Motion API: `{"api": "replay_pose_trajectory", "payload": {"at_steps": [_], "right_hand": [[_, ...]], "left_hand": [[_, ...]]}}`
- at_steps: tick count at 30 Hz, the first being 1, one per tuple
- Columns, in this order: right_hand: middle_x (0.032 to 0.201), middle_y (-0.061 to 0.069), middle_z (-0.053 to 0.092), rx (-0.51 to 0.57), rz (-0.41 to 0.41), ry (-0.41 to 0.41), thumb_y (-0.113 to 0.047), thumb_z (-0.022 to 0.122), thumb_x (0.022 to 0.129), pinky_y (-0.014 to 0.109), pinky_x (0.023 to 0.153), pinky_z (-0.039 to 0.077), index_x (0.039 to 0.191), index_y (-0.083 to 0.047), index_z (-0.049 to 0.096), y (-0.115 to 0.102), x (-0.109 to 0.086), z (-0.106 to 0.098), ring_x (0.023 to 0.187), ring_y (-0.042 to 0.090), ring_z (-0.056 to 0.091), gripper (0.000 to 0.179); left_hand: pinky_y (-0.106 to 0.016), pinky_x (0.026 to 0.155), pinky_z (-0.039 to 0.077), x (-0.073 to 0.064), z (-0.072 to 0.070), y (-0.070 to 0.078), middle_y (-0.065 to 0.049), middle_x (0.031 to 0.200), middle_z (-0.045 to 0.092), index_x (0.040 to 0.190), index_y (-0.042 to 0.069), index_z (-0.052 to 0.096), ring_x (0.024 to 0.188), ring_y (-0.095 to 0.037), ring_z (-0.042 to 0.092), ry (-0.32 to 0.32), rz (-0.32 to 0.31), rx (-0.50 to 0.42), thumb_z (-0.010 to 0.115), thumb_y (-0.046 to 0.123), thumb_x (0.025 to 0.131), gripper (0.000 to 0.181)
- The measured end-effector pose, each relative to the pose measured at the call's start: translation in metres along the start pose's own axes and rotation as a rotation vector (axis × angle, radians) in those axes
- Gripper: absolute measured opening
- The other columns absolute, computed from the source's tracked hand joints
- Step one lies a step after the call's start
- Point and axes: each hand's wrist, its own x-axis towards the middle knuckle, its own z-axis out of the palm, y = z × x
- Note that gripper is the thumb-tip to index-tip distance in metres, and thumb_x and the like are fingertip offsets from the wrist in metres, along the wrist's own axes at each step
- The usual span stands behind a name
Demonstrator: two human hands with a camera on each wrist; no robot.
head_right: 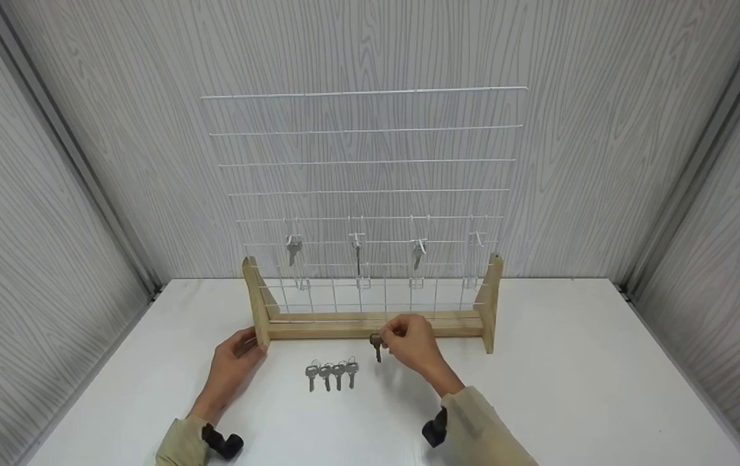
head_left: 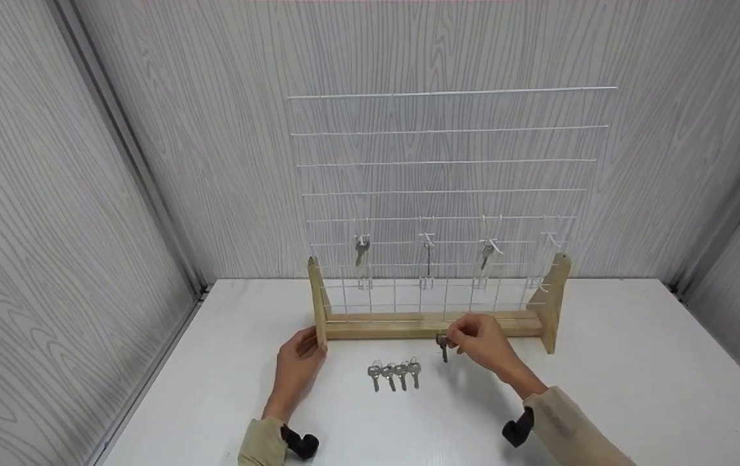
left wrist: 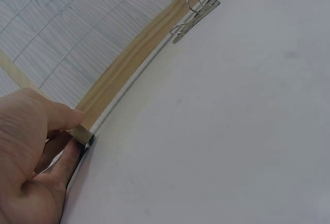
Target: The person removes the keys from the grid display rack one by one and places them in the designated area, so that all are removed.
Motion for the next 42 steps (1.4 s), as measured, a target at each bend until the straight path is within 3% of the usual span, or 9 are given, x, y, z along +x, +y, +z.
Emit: {"api": "replay_pose_trajectory", "payload": {"at_steps": [8, 12, 25, 36, 42], "right_hand": [[0.095, 0.011, 0.077, -0.007, 0.038, -0.014, -0.011, 0.068, 0.104, 0.035, 0.076, 0.067, 0.099, 0.000, 0.076, 0.010, 0.001, 0.011, 0.085, 0.019, 0.072, 0.014], [0.098, 0.011, 0.077, 0.001, 0.044, -0.040, -0.009, 0.067, 0.104, 0.030, 0.074, 0.066, 0.100, 0.002, 0.076, 0.013, 0.001, 0.017, 0.086, 0.018, 0.072, 0.014], [0.096, 0.013, 0.078, -0.006, 0.075, -0.091, -0.007, 0.069, 0.102, 0.032, 0.072, 0.067, 0.098, 0.002, 0.079, 0.020, 0.000, 0.026, 0.082, 0.017, 0.074, 0.015], [0.089, 0.007, 0.075, -0.109, 0.089, -0.067, -0.007, 0.071, 0.099, 0.027, 0.065, 0.062, 0.092, -0.003, 0.080, 0.024, -0.002, 0.036, 0.079, 0.016, 0.070, 0.012], [0.083, 0.007, 0.075, -0.135, 0.084, -0.044, -0.004, 0.070, 0.096, 0.023, 0.055, 0.056, 0.086, -0.001, 0.078, 0.025, -0.002, 0.040, 0.068, 0.014, 0.067, 0.013]], "left_hand": [[-0.040, 0.115, 0.055, 0.001, -0.001, -0.001, -0.028, 0.144, 0.063, 0.145, -0.005, 0.059, 0.137, -0.042, 0.061, 0.003, 0.002, -0.011, 0.069, 0.002, 0.100, 0.046], [-0.041, 0.115, 0.055, 0.000, -0.002, 0.001, -0.028, 0.145, 0.062, 0.146, -0.005, 0.059, 0.138, -0.042, 0.061, -0.002, 0.007, -0.023, 0.069, 0.003, 0.101, 0.047], [-0.041, 0.116, 0.055, 0.000, -0.002, 0.000, -0.029, 0.146, 0.062, 0.146, -0.006, 0.058, 0.139, -0.042, 0.060, -0.006, 0.009, -0.017, 0.070, 0.004, 0.101, 0.047], [-0.050, 0.118, 0.052, 0.004, 0.002, -0.003, -0.032, 0.144, 0.061, 0.144, -0.010, 0.057, 0.138, -0.046, 0.059, 0.024, -0.008, 0.000, 0.066, -0.001, 0.101, 0.045], [-0.046, 0.117, 0.053, 0.001, 0.000, 0.000, -0.028, 0.144, 0.063, 0.144, -0.005, 0.060, 0.137, -0.042, 0.061, 0.012, -0.002, -0.001, 0.068, 0.003, 0.101, 0.045]]}}
